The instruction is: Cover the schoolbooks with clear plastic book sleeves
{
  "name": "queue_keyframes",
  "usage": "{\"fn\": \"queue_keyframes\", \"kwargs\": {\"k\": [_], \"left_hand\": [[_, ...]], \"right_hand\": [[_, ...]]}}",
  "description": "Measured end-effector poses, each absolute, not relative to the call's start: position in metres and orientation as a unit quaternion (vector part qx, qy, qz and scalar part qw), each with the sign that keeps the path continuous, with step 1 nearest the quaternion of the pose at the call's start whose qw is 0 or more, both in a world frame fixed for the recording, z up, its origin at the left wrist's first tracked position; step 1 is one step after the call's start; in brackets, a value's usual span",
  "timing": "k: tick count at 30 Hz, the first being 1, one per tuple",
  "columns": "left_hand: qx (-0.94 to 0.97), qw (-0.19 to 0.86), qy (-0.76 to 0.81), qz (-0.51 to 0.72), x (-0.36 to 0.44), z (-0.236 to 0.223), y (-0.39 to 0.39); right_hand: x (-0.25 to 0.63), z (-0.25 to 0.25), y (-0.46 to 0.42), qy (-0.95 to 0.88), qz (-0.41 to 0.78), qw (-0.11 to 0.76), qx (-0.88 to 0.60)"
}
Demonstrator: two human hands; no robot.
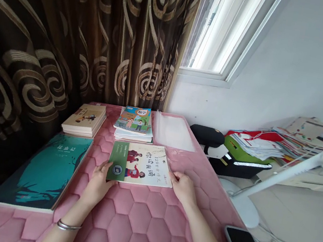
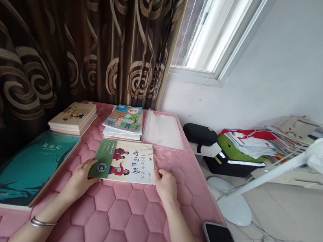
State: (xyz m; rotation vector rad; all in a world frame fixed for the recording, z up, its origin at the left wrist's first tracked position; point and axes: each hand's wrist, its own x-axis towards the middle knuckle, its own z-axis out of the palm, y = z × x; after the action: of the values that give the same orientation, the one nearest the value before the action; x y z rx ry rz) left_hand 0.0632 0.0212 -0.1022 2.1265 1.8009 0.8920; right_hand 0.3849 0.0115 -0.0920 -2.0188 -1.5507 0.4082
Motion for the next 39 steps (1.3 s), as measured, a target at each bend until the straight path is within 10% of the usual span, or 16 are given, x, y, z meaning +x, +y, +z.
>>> {"fn": "queue_keyframes", "kwargs": {"k": [39], "left_hand": [[0.814, 0.047, 0.531, 0.232, 0.133, -0.074, 0.006]], "right_hand": [[0.299, -0.093, -0.005, -0.75, -0.012, 0.306, -0.586]]}}
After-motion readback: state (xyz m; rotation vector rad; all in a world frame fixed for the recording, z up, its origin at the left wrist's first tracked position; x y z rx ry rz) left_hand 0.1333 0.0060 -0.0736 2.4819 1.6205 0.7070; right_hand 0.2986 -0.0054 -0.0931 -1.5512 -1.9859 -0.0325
